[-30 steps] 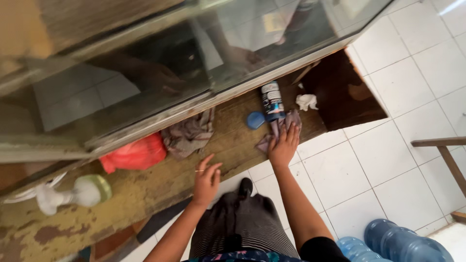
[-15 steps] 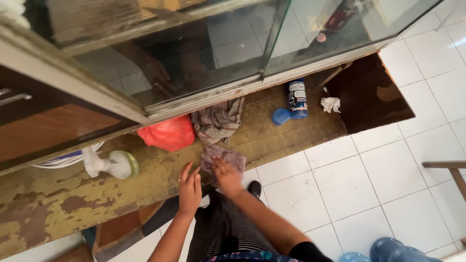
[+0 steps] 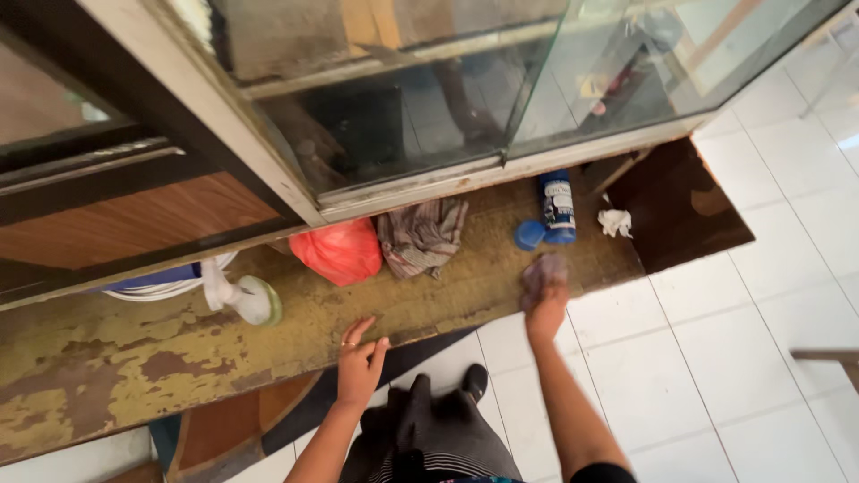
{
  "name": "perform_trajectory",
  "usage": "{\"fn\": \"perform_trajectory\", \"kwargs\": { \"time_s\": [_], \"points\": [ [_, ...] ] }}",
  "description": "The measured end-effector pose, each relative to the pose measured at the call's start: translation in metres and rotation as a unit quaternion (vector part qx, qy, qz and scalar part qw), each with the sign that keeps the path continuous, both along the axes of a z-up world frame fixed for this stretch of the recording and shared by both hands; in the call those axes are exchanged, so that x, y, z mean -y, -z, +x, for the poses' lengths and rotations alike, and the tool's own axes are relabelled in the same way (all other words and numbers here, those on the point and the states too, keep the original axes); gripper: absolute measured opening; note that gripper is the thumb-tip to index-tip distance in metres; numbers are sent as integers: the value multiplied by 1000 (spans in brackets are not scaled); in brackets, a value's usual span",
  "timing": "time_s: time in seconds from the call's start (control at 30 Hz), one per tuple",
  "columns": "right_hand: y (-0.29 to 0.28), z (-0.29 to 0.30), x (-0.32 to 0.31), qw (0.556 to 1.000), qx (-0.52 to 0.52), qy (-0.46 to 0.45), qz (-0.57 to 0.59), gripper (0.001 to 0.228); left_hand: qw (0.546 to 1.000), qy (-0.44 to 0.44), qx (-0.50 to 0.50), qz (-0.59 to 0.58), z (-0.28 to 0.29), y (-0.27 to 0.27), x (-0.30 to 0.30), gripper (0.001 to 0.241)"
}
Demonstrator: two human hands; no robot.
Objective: The person wipes the glass and wooden surfaces of a display cabinet using a cloth, then moves to a refrigerator and wipes its glass door and interior shelves. The person uses a spray bottle and a cloth to clean the surfaces.
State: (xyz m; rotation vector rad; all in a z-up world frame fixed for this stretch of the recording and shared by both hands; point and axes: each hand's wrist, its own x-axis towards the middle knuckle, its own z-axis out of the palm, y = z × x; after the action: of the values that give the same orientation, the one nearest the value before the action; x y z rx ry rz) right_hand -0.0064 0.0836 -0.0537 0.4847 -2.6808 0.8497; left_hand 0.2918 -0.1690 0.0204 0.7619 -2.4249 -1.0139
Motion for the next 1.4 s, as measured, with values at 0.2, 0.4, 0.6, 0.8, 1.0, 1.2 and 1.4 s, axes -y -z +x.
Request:
{"fn": "perform_trajectory", "kwargs": {
  "time_s": [0.2, 0.4, 0.6, 0.8, 1.0, 1.2, 1.4],
  "points": [
    [0, 132, 80, 981, 137, -116, -78, 46, 1000, 0, -22, 6, -3, -1, 7, 36],
    [-24, 146, 115, 824, 431, -349, -117, 34, 997, -13, -78, -7, -23, -7, 8, 38],
    [-43, 135, 128, 661, 596, -287, -355, 25, 979, -27, -94, 177, -49, -14, 6, 45],
    [-58, 103, 117, 851, 336, -225, -336, 37, 986, -52, -91, 130, -71, -2, 2, 38],
    [-76, 108, 100, 882, 381, -155, -231, 46, 965, -120, -86, 218, -83, 7, -15, 36],
    [-58, 111, 111, 509, 743, -28, -434, 47, 952, 42, -66, 295, -84, 2, -41, 31],
    [-24, 67, 96, 707, 525, -82, -467, 38, 937, 118, -95, 316, -55, 0, -25, 37]
  ]
}}
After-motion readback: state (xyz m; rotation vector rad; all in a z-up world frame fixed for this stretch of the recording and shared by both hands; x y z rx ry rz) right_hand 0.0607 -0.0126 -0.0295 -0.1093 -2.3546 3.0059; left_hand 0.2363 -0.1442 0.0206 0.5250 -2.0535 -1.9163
